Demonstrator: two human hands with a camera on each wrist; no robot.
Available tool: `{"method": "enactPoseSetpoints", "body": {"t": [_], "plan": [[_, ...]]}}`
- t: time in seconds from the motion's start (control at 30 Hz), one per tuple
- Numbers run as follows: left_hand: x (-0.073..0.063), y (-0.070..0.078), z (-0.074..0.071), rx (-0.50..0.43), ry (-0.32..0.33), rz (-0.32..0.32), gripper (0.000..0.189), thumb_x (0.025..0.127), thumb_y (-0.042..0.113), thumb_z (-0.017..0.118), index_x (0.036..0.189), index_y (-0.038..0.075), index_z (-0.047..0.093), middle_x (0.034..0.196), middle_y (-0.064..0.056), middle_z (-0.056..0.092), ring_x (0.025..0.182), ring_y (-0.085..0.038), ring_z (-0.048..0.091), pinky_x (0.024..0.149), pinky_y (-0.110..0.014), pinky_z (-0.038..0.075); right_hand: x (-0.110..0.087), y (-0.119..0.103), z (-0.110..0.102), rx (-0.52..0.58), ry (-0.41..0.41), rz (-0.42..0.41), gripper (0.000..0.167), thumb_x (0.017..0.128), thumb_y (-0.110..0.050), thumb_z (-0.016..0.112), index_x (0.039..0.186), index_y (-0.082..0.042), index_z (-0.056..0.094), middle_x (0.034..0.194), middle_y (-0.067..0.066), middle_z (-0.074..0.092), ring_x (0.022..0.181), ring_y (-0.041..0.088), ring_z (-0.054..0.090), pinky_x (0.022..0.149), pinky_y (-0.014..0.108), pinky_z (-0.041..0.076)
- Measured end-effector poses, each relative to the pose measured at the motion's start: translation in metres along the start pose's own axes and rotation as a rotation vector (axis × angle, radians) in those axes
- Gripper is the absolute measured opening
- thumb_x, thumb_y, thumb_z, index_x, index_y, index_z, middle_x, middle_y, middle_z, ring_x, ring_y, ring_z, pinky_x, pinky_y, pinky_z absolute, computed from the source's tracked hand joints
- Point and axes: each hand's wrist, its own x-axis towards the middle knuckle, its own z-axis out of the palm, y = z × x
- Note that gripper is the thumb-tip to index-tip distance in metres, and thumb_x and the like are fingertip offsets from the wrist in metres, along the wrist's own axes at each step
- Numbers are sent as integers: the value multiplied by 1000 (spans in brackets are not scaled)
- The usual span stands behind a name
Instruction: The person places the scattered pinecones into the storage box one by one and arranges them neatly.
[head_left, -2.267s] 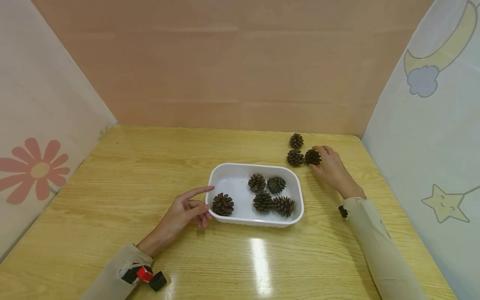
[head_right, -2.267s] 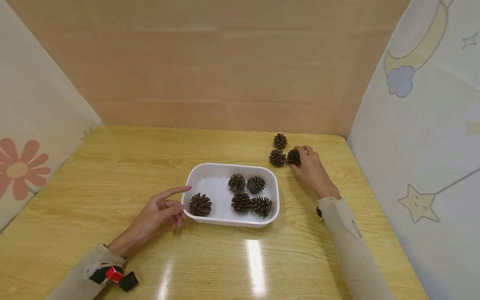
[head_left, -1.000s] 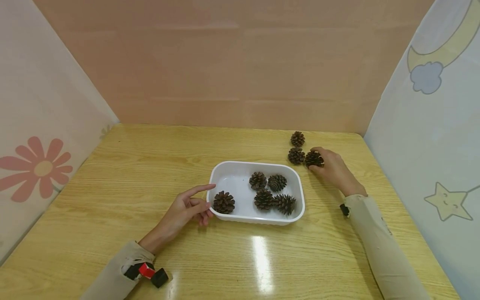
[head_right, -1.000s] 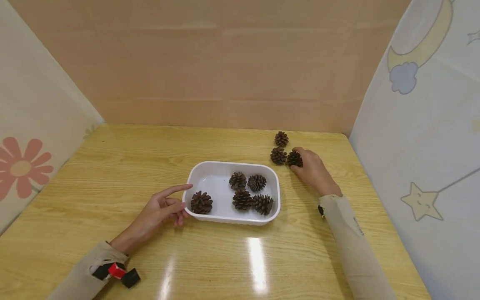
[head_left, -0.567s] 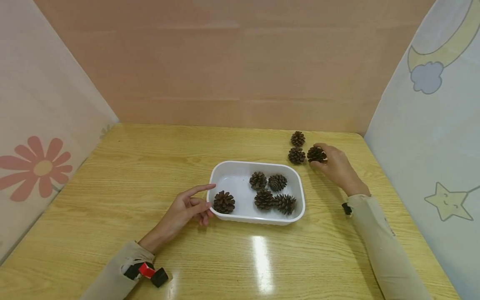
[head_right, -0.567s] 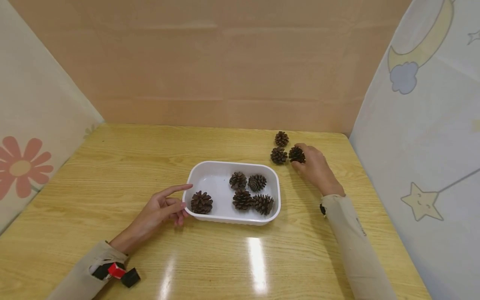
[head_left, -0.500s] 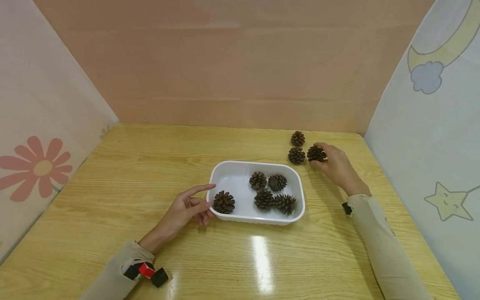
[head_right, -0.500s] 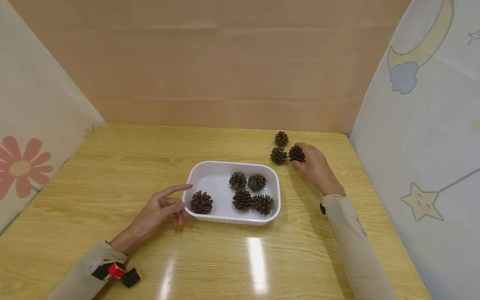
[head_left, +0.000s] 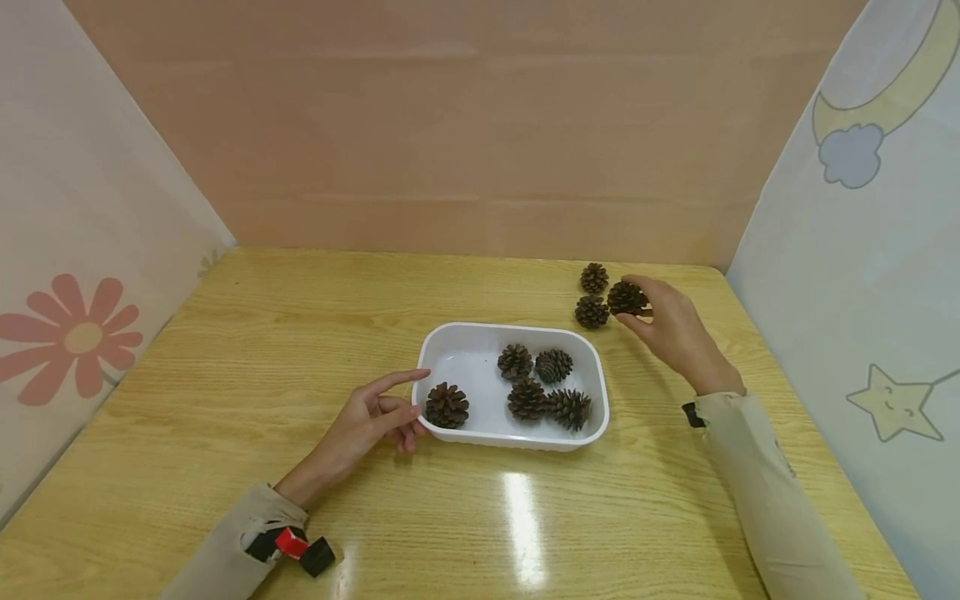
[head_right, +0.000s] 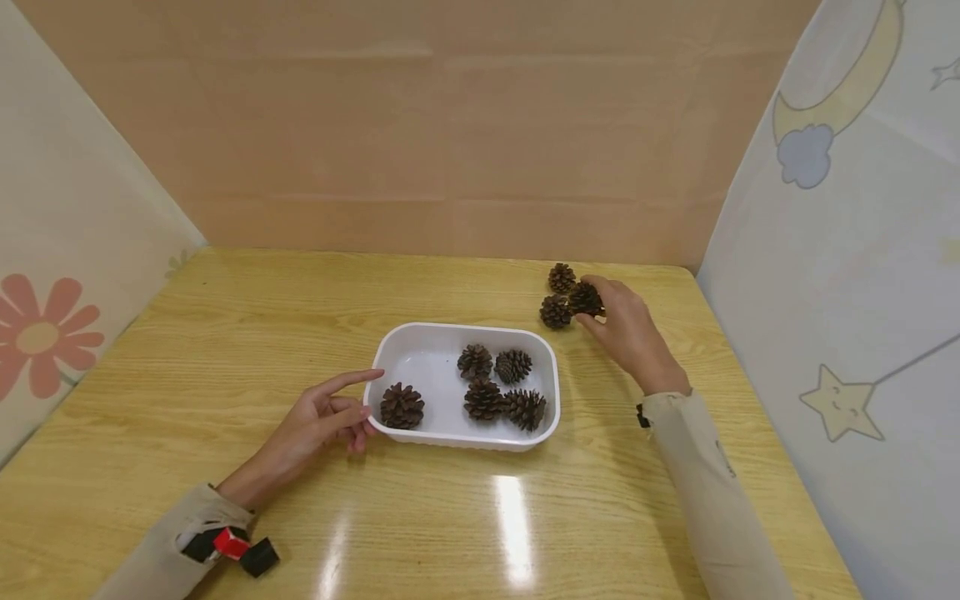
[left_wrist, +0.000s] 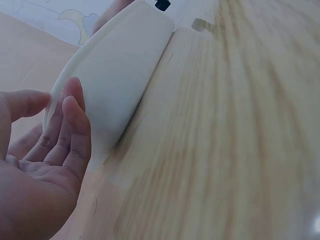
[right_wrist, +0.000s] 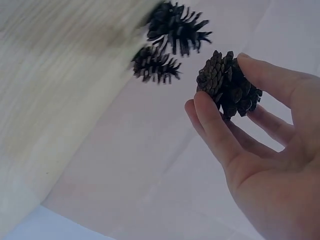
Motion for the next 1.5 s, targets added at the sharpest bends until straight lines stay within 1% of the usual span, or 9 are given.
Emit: {"method": "enactPoseSetpoints", "body": {"t": [0.27,0.43,0.63,0.9,1.03,1.13,1.33,1.43,1.5], "plan": [[0,1,0,-2,-3,2,56,98,10,63,149,0,40,85,-35,66,61,-23,67,56,-40,58,-1,-19,-4,10,33,-61,58,91,-9,73,142,1,48,137,27,53,124,46,50,100,60,43],[0,0,0,1,-5,6,56,98,10,63,149,0,40,84,-34,66,62,-23,67,55,-41,58,-2,-31,-5,45,42,-96,56,91,-10,73,142,-1,50,137,25,55,124,45,51,99,59,44],[1,1,-1,6,-5,6,56,99,10,63,149,0,40,84,-32,67,62,-23,67,56,-42,58,-3,-46,-7,69,49,-126,55,91,-11,74,141,0,51,138,24,54,128,43,49,103,58,41],[0,2,-1,12,-5,2,57,98,11,63,149,0,40,85,-33,67,62,-23,67,58,-41,59,-6,-57,-5,71,48,-156,58,90,-8,75,142,-2,50,140,21,54,129,40,49,104,55,43],[0,1,-1,10,-1,2,56,98,11,63,149,1,41,85,-33,67,62,-23,67,56,-41,58,-7,-61,-2,74,49,-195,59,89,-8,76,141,-3,51,139,20,55,129,38,51,102,53,45],[1,0,-1,7,-4,12,55,99,10,62,149,1,41,84,-29,69,62,-22,67,56,-39,58,-6,-64,1,81,50,-225,58,88,-7,77,140,-2,51,137,20,56,127,38,53,100,53,47],[1,-1,-1,-14,-18,14,56,99,9,62,150,0,39,81,-17,73,62,-21,68,58,-40,59,-8,-69,9,79,45,-262,58,88,-8,77,139,0,51,134,20,57,123,37,55,98,52,49],[0,-1,-1,-18,-15,8,56,99,9,62,150,1,39,81,-15,73,62,-21,67,57,-40,59,-10,-74,12,93,50,-298,57,87,-9,78,138,0,52,133,19,58,122,36,56,97,51,50],[0,0,-1,-19,-14,9,57,99,9,62,150,0,39,81,-16,73,62,-21,67,57,-39,59,-11,-78,14,109,49,-321,57,87,-9,78,138,-1,52,132,17,59,122,35,57,96,50,51]]}}
